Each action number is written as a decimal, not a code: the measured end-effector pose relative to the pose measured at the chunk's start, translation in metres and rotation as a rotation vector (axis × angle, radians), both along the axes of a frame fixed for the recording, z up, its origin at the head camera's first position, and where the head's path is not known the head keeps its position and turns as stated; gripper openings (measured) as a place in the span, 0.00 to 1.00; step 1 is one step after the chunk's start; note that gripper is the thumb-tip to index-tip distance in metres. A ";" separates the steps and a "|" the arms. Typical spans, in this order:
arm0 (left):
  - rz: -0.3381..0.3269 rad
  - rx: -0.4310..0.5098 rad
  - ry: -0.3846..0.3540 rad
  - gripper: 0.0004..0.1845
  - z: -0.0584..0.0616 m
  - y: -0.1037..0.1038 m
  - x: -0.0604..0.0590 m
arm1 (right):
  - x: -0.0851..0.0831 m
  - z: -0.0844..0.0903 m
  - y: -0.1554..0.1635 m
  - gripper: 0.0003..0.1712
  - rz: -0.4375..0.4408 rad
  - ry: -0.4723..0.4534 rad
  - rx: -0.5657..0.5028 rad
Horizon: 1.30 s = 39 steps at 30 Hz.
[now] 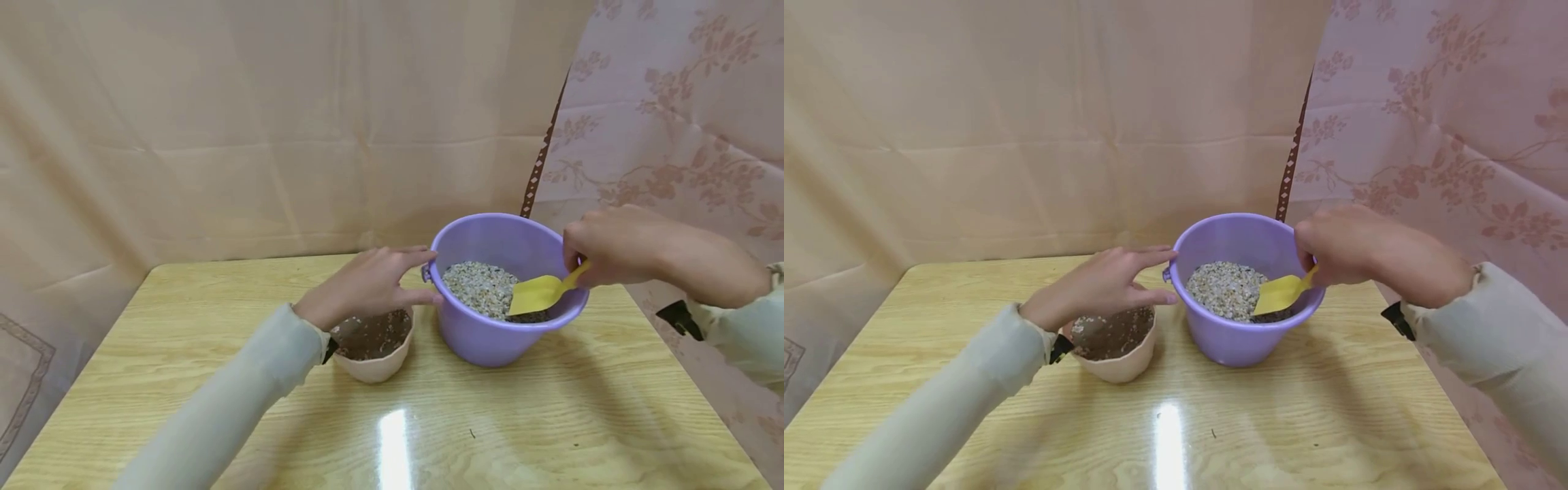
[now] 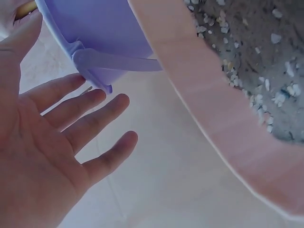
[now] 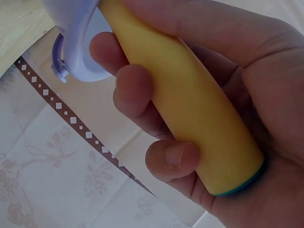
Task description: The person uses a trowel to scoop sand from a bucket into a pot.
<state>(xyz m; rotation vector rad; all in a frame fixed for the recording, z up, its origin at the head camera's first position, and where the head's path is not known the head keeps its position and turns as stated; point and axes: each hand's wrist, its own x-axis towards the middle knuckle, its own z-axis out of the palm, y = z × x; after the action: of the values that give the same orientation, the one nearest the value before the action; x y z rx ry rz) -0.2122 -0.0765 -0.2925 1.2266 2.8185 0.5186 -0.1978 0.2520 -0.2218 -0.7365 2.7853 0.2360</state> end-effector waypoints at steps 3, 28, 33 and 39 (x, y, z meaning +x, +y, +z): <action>-0.004 -0.017 -0.003 0.41 0.002 0.002 -0.004 | 0.001 -0.002 -0.002 0.09 0.006 0.009 -0.007; 0.013 -0.094 0.009 0.53 0.007 0.011 -0.028 | -0.001 -0.005 -0.014 0.11 0.066 0.036 -0.003; 0.003 -0.078 0.028 0.53 0.003 0.010 -0.032 | -0.002 -0.006 -0.015 0.11 0.079 0.046 -0.004; 0.002 -0.073 0.023 0.51 0.002 0.005 -0.034 | -0.006 -0.008 -0.017 0.11 0.116 0.048 -0.006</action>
<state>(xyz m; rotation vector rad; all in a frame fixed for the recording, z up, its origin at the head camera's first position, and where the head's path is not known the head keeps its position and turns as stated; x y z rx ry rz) -0.2465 -0.0714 -0.2903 1.2246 2.8309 0.4005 -0.2041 0.2348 -0.2296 -0.9072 2.7922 0.2699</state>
